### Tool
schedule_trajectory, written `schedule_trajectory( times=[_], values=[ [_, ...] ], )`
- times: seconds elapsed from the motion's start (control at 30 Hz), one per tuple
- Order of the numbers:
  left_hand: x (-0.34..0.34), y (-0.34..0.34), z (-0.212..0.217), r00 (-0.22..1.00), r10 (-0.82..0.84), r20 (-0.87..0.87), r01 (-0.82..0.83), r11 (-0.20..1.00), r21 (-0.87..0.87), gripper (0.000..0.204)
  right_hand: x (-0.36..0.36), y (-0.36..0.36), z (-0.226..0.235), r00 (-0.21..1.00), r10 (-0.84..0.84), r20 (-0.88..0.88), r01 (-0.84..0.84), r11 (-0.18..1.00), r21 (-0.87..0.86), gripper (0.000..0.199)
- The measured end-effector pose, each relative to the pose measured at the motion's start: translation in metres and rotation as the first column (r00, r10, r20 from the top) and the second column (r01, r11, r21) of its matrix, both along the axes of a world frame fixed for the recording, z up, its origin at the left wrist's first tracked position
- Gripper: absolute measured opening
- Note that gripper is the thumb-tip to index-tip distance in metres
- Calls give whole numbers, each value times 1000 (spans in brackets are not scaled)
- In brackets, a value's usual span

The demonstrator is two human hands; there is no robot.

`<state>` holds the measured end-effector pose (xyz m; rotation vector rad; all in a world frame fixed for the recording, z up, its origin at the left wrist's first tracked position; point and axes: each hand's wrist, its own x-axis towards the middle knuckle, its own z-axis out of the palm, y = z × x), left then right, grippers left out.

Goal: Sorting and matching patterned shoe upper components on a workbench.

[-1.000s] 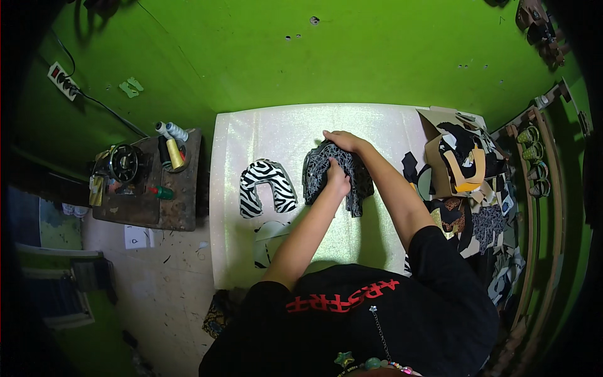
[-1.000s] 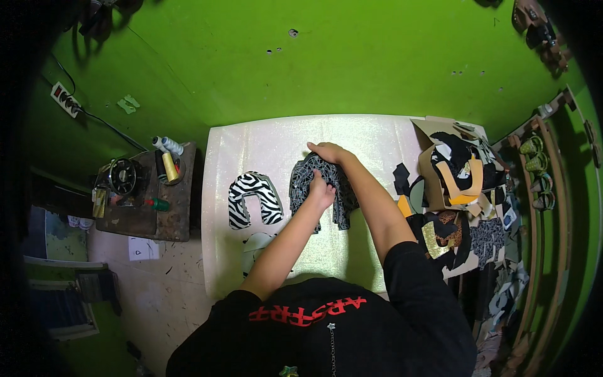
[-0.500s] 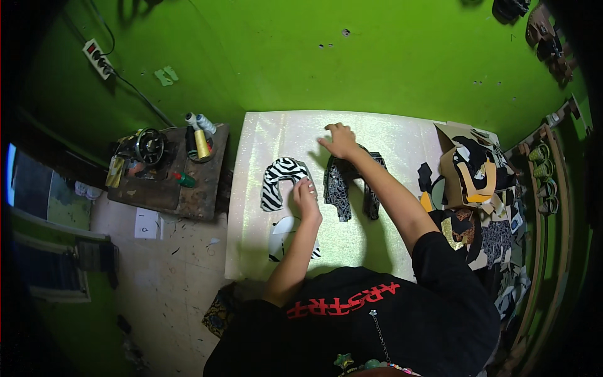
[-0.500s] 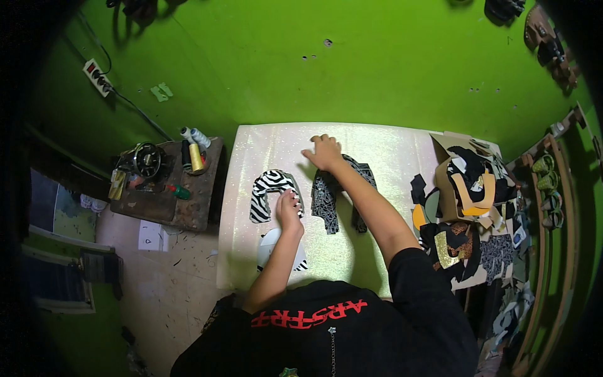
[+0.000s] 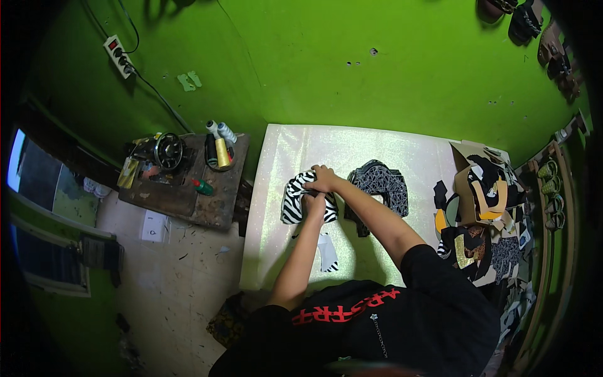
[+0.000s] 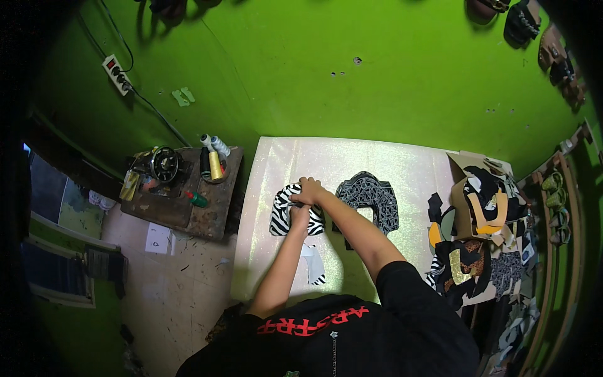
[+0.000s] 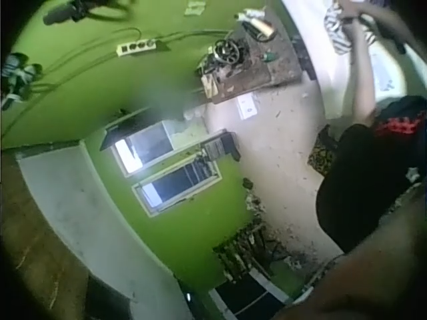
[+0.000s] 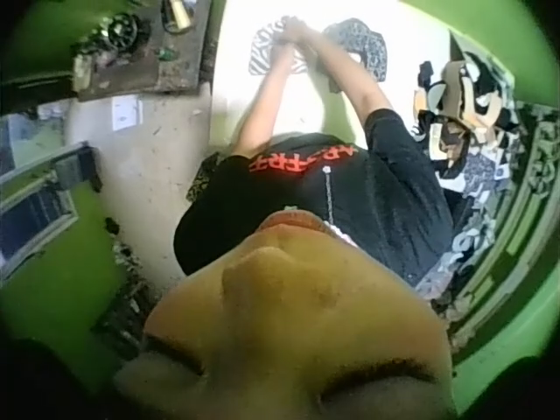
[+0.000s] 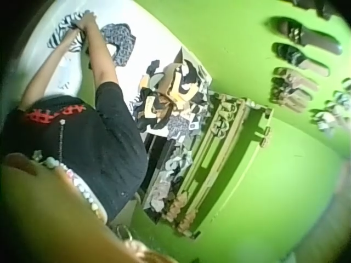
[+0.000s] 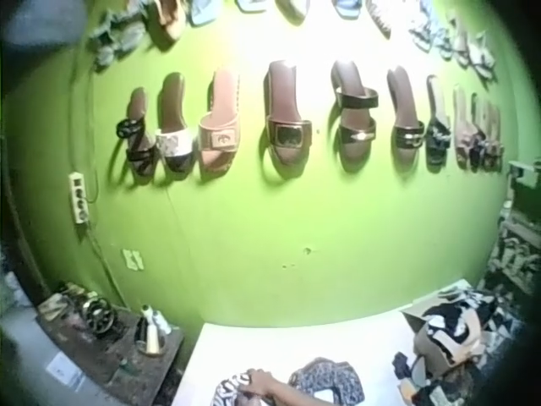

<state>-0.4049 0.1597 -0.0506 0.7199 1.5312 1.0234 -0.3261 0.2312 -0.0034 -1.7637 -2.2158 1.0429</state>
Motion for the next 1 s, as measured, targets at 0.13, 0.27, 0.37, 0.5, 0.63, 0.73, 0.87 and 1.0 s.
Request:
schedule_trajectory(
  times=[0.13, 0.27, 0.37, 0.5, 0.63, 0.73, 0.87, 1.0],
  values=[
    [1, 11, -15, 989, 27, 143, -37, 997, 70, 54, 5, 2, -11, 999, -23, 23, 23, 1000, 9, 77],
    [-1, 13, -22, 998, 66, -2, -66, 996, 52, 64, 7, 3, -11, 999, -27, 38, 28, 999, -17, 73],
    [7, 13, -7, 996, 84, 33, -85, 996, 29, 66, 13, 6, -13, 1000, -20, 22, 21, 1000, -24, 73],
    [5, 13, 8, 999, 2, 47, -3, 1000, 25, 71, 18, 7, -11, 999, -48, -5, 48, 999, -10, 73],
    [-5, 11, -4, 996, -14, 90, 7, 997, 71, 68, 10, -7, 2, 998, -56, -31, 57, 998, 34, 74],
    [-2, -5, 11, 997, -42, 67, 33, 990, 135, 59, 12, -23, 8, 986, -113, -124, 137, 969, 205, 63],
    [-15, -48, 25, 995, -97, 13, 90, 962, 256, 45, 15, -67, 20, 949, -69, -307, 217, 850, 480, 44],
    [-40, -103, 37, 980, -56, -193, 110, 952, 284, 34, 24, -126, 22, 927, -64, -371, 282, 769, 573, 32]
  ],
)
